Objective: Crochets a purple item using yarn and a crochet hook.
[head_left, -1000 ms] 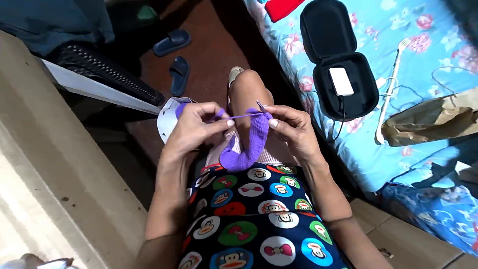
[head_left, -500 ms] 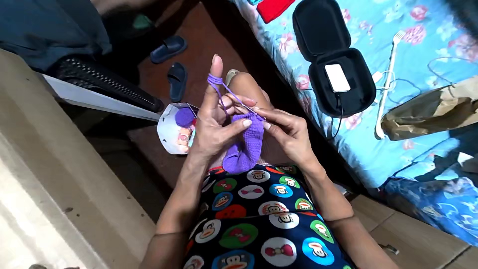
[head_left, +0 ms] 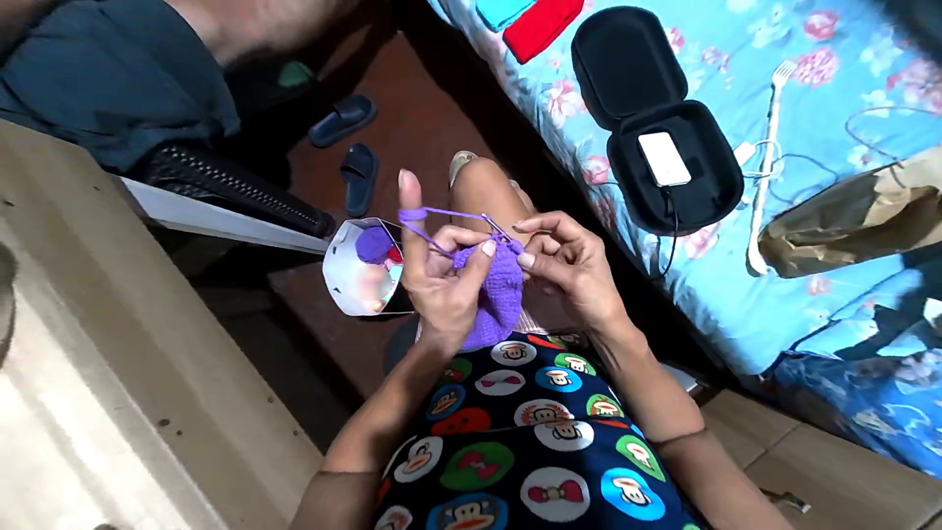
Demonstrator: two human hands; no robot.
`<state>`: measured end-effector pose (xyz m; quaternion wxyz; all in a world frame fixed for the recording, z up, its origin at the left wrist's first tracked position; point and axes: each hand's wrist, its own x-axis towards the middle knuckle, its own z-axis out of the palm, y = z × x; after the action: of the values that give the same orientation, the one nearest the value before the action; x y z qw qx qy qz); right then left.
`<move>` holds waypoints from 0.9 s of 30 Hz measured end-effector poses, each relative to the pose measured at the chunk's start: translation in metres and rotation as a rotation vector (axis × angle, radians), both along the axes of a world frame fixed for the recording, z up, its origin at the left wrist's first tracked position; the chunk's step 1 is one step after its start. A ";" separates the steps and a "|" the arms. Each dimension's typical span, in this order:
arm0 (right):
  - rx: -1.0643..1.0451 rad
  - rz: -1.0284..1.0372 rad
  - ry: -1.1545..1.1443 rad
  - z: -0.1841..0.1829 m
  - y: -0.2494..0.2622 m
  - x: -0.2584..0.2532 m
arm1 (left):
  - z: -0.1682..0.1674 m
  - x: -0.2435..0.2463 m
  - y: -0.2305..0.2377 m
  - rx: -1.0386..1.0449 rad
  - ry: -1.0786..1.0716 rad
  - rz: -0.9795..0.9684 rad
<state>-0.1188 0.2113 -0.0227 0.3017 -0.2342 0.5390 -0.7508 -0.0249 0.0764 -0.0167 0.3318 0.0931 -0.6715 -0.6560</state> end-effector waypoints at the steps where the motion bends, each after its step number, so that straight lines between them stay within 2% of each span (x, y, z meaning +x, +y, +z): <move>1: -0.012 -0.009 -0.009 -0.002 0.000 0.002 | 0.006 0.001 -0.002 0.082 -0.016 -0.035; 2: 0.014 -0.058 0.095 -0.005 0.001 0.004 | 0.009 0.001 -0.004 0.141 -0.031 -0.060; 6: 0.128 -0.319 0.771 -0.023 0.000 0.008 | 0.013 0.003 -0.011 0.187 -0.042 -0.107; 9: 0.124 -0.389 0.968 -0.024 -0.001 0.006 | 0.019 0.006 -0.016 0.189 -0.057 -0.132; 13: 0.110 -0.383 1.051 -0.024 0.000 0.002 | 0.032 0.009 -0.025 0.247 -0.104 -0.201; 18: 0.091 -0.332 1.077 -0.025 0.002 0.000 | 0.032 0.017 -0.037 0.339 -0.146 -0.295; 27: 0.047 -0.204 0.884 -0.024 0.006 -0.003 | 0.017 0.010 -0.054 0.503 -0.158 -0.417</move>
<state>-0.1217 0.2172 -0.0471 -0.0277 -0.4712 0.6533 -0.5920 -0.0146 0.0223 0.0003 0.1040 0.0834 -0.5166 -0.8458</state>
